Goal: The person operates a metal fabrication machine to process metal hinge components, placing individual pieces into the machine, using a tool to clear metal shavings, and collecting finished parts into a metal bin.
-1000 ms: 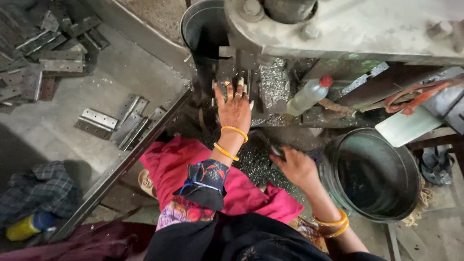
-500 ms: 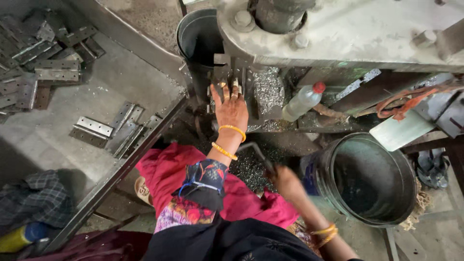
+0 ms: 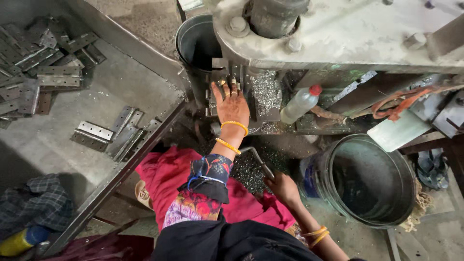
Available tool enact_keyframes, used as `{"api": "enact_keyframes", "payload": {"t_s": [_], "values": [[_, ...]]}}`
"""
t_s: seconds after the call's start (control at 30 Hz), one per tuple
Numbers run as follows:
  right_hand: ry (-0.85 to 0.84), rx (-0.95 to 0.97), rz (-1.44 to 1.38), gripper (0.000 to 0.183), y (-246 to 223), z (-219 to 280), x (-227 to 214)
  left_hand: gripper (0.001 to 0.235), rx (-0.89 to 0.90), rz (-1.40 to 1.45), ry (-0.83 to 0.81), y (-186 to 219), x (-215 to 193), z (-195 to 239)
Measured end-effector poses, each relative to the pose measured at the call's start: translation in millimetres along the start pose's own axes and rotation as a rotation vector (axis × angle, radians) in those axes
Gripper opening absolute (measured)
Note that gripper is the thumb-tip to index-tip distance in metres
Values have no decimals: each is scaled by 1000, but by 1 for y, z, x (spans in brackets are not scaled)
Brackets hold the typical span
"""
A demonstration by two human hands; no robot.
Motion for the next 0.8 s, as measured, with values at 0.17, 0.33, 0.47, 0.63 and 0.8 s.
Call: {"api": "enact_keyframes", "payload": {"t_s": [0.17,0.33,0.47,0.63,0.8], "values": [[123,-63,128,39,-4,6,0,42,95,295,153,-17,-25,14],[322,-129,252,58,-63,40,-121,56,-90,444,272,-122,-67,101],[431,-107,303,36,-117,57,-204,62,-375,57,387,-228,-84,160],[550,-40,354,24,-139,56,-239,65,-378,109,284,-259,-52,171],[581,-50,360,24,-140,59,-238,57,-480,264,127,-304,-25,161]]}}
Point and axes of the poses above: each hand's wrist, its own z-axis away from the middle knuckle, its own x-axis out of the palm, y = z × x, the point moved 10 cm from there along -z, towards the middle knuckle, and after that the axes turned 15 degrees about z, right-handed, at the moved point
